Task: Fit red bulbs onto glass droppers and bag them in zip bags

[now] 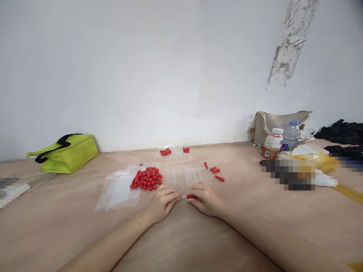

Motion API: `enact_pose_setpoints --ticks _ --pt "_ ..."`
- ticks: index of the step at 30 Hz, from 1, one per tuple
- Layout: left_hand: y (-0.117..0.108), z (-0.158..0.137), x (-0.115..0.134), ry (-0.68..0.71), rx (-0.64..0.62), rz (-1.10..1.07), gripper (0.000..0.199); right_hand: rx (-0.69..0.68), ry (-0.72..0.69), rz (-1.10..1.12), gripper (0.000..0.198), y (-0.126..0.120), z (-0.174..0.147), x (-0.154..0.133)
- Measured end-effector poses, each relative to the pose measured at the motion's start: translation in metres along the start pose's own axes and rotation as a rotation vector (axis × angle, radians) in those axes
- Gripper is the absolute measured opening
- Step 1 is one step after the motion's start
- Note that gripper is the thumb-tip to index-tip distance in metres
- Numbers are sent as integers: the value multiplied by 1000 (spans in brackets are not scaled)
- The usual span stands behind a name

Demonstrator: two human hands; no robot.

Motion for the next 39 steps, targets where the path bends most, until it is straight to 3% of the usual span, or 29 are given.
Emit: enact_pose_setpoints --ticks 12,26,29,32,36,39 --pt "0 0 10 57 34 4 22 -59 -62 -129 11 6 4 -6" --pt "4 2 4 -26 22 10 22 -56 4 -52 14 6 6 1" --pt "-2 0 -1 -59 48 26 22 7 96 83 11 -5 5 13" --pt "-6 -3 -4 -82 63 46 21 115 274 361 11 -10 1 31" --pt "-4 -2 -3 -102 69 31 24 375 599 842 35 3 -10 47" --pt "-2 0 1 -87 69 12 23 478 661 1017 35 18 -7 39"
Point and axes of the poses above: each hand's wrist, its own z-axis towards the middle knuckle, its own y-axis out of the palm, x = y × z, the point moved 9 cm from there along z, towards the middle knuckle, and after that the axes turned 6 degrees about -y, right-handed, at the moved point
